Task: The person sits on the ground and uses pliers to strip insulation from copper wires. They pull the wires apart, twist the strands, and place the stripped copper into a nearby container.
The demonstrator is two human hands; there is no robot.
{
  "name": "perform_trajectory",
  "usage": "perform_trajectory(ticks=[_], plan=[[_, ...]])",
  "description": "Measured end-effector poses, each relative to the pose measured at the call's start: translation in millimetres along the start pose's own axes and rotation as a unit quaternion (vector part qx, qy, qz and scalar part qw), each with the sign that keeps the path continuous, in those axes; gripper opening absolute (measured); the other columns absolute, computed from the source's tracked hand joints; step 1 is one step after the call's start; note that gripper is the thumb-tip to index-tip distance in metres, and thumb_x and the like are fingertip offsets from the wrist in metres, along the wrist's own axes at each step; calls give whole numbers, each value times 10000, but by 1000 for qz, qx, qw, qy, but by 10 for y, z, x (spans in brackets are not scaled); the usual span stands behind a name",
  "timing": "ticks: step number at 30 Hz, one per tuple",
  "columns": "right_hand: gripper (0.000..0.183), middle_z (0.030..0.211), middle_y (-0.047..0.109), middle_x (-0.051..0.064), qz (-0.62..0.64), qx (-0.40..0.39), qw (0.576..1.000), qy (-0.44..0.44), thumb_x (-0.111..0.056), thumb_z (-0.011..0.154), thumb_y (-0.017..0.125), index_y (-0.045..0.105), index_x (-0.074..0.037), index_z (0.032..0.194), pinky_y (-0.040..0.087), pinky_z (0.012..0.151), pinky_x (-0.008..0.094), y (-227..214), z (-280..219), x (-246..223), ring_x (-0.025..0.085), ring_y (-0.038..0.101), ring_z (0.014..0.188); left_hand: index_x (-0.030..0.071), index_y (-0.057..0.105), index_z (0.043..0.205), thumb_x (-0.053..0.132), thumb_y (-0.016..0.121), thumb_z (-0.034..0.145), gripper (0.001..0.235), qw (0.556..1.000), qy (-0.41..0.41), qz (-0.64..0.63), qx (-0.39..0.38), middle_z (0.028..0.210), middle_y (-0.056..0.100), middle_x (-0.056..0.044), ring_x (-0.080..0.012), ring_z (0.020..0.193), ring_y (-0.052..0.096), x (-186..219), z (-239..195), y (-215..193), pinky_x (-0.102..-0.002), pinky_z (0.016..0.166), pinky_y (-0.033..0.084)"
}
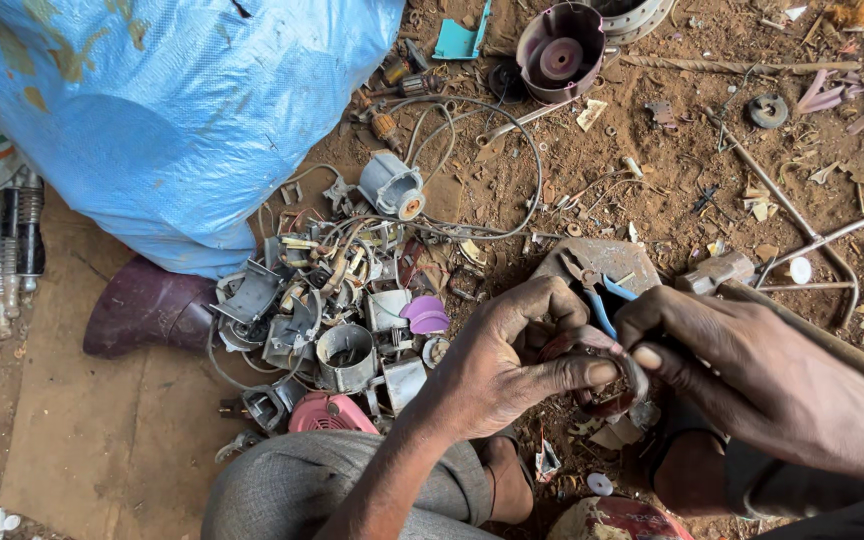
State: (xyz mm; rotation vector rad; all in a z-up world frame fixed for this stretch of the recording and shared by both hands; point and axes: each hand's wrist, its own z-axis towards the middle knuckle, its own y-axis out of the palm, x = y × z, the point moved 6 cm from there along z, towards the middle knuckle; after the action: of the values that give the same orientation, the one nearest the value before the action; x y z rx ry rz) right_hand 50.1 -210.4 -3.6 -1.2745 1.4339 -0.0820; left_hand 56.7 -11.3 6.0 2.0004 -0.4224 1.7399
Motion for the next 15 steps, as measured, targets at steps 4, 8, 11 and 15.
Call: perform_trajectory(ticks=[4, 8, 11, 15], plan=[[253, 891, 711, 27, -50, 43, 996, -57, -267, 939, 632, 618, -130, 1150, 601, 716, 413, -164, -77, -11, 232, 753, 784, 98, 679, 1017, 433, 820, 829, 409, 996, -43, 74, -12, 848, 553, 66, -64, 739, 520, -46, -19, 1, -263, 651, 487], [280, 902, 699, 53, -120, 56, 986, -104, -298, 908, 678, 605, -131, 1120, 577, 735, 442, -195, -126, -42, 285, 736, 826, 116, 684, 1059, 468, 841, 874, 427, 998, -10, 53, -32, 900, 600, 77, -51, 853, 600, -40, -23, 53, -259, 788, 567], [290, 941, 688, 53, -142, 25, 987, -65, -296, 903, 682, 594, -138, 1130, 604, 785, 419, -132, -137, 7, 260, 733, 868, 121, 679, 1046, 483, 804, 869, 422, 997, -42, 43, -42, 878, 587, 70, -59, 825, 584, -75, -30, 69, -262, 756, 546], [400, 995, 678, 17, -108, -35, 993, 42, -250, 876, 676, 591, -205, 1265, 641, 814, 357, -52, -151, 129, 195, 697, 926, 116, 679, 1055, 532, 720, 920, 438, 998, -4, 55, -42, 904, 628, 90, -43, 887, 615, -9, -5, 83, -254, 846, 536]])
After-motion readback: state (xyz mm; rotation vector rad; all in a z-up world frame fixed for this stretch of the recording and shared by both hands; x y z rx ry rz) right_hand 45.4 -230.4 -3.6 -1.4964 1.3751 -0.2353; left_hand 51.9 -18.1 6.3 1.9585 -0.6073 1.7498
